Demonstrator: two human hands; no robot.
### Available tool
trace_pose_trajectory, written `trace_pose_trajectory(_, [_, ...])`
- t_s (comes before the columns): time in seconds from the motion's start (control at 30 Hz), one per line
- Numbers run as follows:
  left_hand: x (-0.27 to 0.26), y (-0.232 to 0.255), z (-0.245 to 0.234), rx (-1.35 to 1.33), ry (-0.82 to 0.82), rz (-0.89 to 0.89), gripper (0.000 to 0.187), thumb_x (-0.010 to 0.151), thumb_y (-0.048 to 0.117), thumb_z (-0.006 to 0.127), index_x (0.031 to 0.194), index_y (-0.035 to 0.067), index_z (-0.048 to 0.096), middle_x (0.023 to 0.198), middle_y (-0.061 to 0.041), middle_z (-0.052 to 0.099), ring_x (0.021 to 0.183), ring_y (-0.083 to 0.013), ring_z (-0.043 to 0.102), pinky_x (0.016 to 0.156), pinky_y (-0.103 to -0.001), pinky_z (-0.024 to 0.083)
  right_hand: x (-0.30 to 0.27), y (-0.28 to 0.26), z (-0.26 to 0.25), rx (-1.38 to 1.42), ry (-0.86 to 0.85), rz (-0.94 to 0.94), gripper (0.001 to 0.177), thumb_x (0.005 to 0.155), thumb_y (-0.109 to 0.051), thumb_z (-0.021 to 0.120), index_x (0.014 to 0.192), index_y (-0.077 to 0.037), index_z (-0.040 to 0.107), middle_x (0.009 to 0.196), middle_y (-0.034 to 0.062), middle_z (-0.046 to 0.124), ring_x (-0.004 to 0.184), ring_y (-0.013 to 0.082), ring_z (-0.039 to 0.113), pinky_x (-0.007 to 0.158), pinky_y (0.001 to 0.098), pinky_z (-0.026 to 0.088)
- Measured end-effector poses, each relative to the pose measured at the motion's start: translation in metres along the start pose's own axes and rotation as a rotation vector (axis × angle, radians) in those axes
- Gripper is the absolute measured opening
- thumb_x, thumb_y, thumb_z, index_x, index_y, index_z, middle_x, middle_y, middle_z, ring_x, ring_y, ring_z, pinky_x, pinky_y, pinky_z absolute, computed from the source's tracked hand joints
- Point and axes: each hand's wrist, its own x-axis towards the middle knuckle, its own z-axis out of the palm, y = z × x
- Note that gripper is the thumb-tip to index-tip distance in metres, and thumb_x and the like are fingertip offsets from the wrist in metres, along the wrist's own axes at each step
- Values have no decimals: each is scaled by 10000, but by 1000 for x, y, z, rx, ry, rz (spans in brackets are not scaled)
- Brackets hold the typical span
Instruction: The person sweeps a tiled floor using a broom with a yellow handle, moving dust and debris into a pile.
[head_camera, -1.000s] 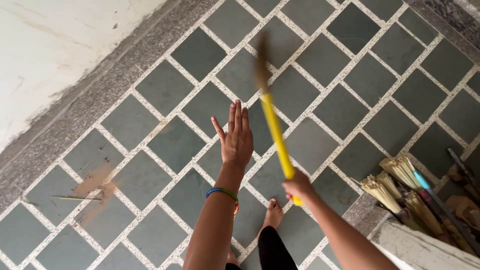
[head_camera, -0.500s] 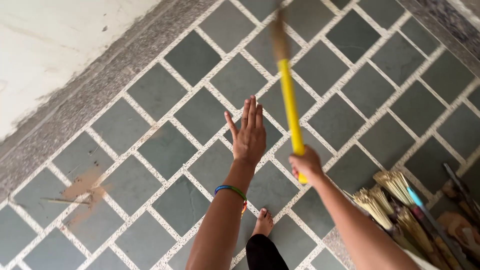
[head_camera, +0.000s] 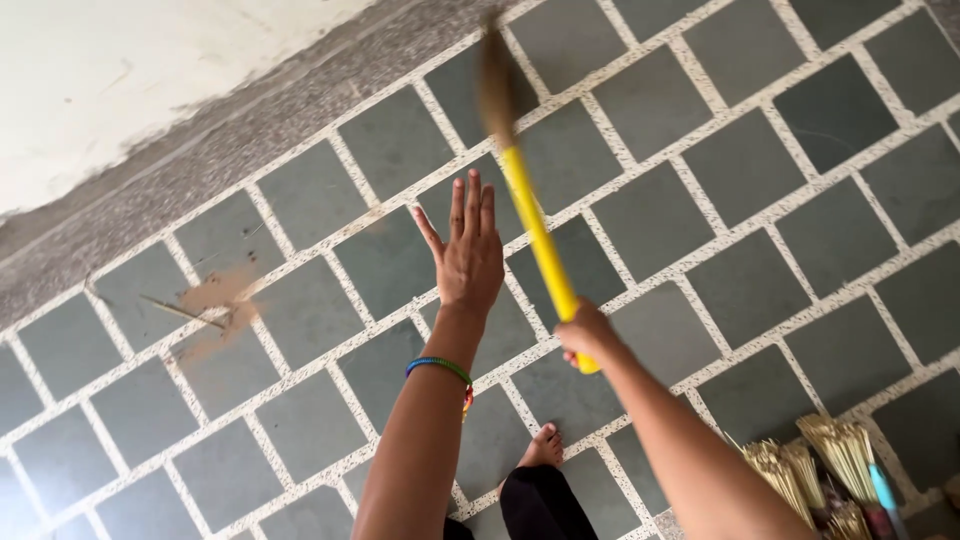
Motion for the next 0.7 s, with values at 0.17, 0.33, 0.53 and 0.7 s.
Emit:
trace_pose_trajectory(0.17, [-22,-30,-4,15,-21,-62,655,942,118,474,1583,74,342,1702,-57,162,1567,-205,137,1180,-740,42,-48,-18,69,-302,-173,-49,396,868,-16,582,1255,-55,509,789,134,690,492,188,651,387,342,502])
trace_pose_trajectory(0.33, [-46,-49,-5,-36,-16,-88,648,953,122,471,1586,82,336,1703,-55,156,1570,-198,132,1188,-735,47,-80,-13,85,-327,-211,-186,373,856,-47,599,1226,-16,563,702,124,683,459,186,624,383,328,486])
trace_pose_trajectory(0.53, [-74,-84,-13,-66,56,-81,614,985,160,467,1583,93,344,1708,-50,141,1576,-191,120,1205,-724,59,-96,20,81,-120,7,-128,346,819,-77,645,1160,-81,585,658,86,649,433,169,602,371,336,487])
trace_pose_trajectory(0.7, [-105,-133,-22,-64,49,-78,620,980,154,469,1583,79,347,1704,-53,136,1573,-193,109,1199,-732,56,-72,12,104,68,38,-132,135,815,7,606,933,48,554,614,128,593,412,209,561,356,364,459])
